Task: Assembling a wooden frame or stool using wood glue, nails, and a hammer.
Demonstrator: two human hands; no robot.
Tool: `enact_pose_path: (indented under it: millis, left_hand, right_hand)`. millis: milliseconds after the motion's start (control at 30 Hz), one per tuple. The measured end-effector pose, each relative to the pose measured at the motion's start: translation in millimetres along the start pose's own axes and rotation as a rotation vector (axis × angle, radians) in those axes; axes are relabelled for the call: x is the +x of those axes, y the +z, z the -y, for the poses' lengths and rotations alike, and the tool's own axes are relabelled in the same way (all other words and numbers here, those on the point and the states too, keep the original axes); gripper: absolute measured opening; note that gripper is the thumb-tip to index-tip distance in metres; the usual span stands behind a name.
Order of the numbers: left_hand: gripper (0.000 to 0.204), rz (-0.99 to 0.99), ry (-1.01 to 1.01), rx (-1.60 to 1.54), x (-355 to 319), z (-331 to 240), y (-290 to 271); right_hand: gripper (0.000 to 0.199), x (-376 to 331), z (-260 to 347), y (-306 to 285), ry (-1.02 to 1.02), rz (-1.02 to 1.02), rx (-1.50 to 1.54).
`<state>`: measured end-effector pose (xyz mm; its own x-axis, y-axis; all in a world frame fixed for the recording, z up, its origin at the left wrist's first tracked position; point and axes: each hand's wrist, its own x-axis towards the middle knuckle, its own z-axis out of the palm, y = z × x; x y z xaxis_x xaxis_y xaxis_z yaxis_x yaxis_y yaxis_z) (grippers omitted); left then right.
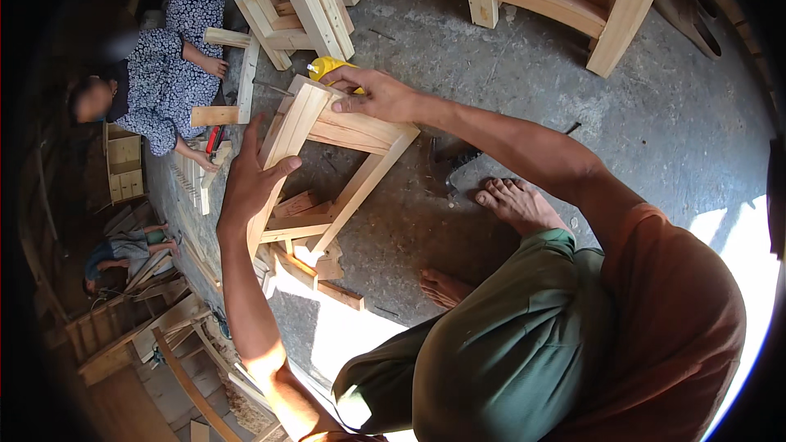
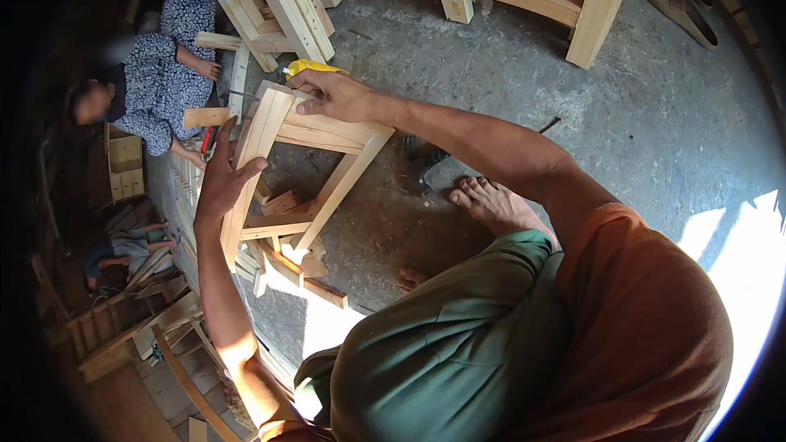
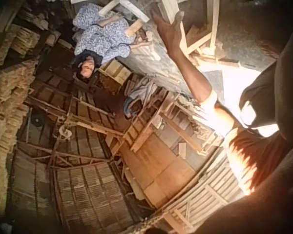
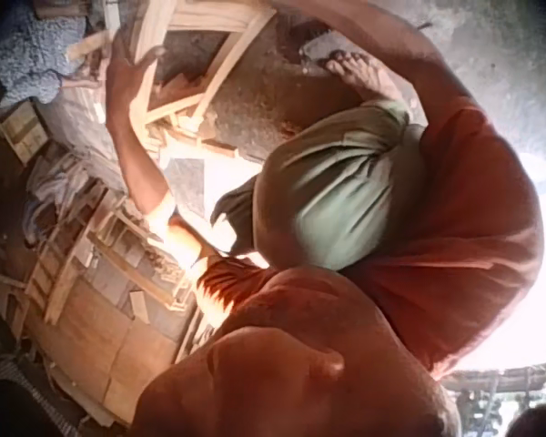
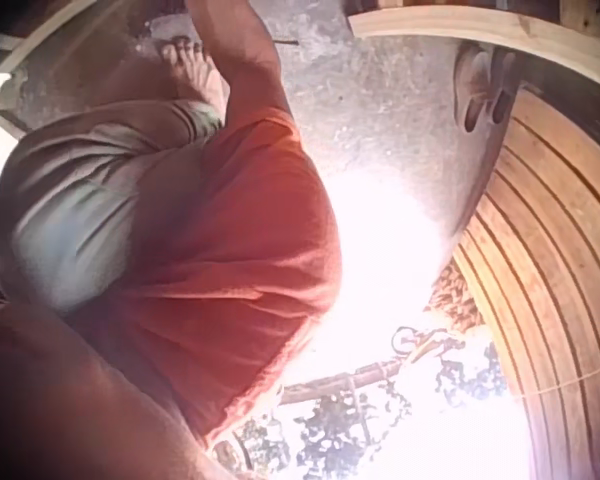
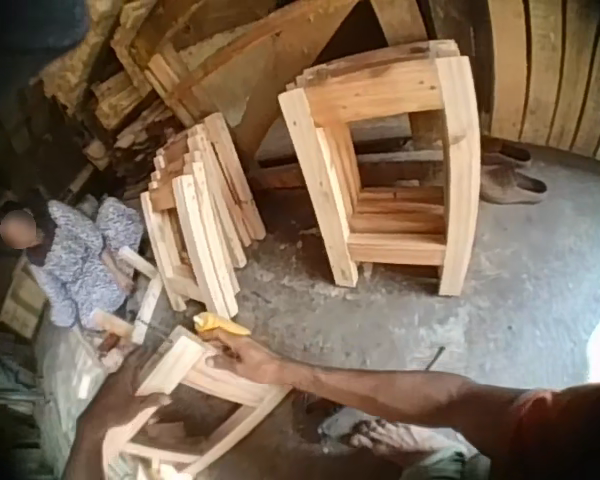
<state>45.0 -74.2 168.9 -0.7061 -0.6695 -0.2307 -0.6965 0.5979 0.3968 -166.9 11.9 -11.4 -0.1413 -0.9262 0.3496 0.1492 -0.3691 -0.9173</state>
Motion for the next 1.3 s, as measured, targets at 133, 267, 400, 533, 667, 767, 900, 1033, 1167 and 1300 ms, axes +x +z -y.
enact_pose_path:
  millis: [133, 267, 400, 533, 667, 767, 900, 1033, 1167, 1300]
  left_hand:
    - [0.063, 0.107, -0.038, -0.102, 40.2, 27.8, 0.8]
    - [0.061, 0.036, -0.094, -0.024, 41.9, 35.6, 8.0]
    - [0.07, 0.138, 0.046, 0.031, 52.3, 30.9, 3.7]
    - [0.071, 0.212, -0.039, -0.217, 56.9, 27.5, 2.3]
    - [0.067, 0.223, -0.041, -0.306, 53.5, 27.1, 3.1]
    - [0.068, 0.226, -0.047, -0.25, 50.0, 26.0, 1.1]
    - [0.07, 0.216, -0.016, -0.268, 46.6, 25.3, 3.8]
    - [0.07, 0.134, 0.019, -0.202, 44.5, 27.1, 7.5]
    - [0.068, 0.168, -0.022, -0.225, 46.2, 29.1, 3.4]
    - [0.069, 0.209, -0.022, -0.258, 46.6, 26.8, 2.7]
  right_hand:
    - [0.091, 1.3, -15.0, 28.2, -0.026, -0.223, -0.425]
    - [0.102, 1.0, -18.5, 49.3, -0.071, -0.306, -0.561]
    - [0.104, 4.4, -17.1, 57.0, -0.014, -0.318, -0.67]
    - [0.104, 7.6, -14.2, 56.3, 0.001, -0.329, -0.694]
    - [0.103, 6.8, -10.6, 54.6, 0.005, -0.315, -0.633]
    - [0.103, 4.6, -7.4, 55.5, 0.014, -0.314, -0.599]
    - [0.102, 3.0, -5.5, 57.5, 0.019, -0.322, -0.618]
    - [0.1, 2.5, -5.8, 57.4, 0.017, -0.332, -0.614]
    - [0.1, 1.3, -6.2, 55.9, 0.014, -0.317, -0.587]
    - [0.101, 1.8, -6.5, 54.9, -0.008, -0.324, -0.585]
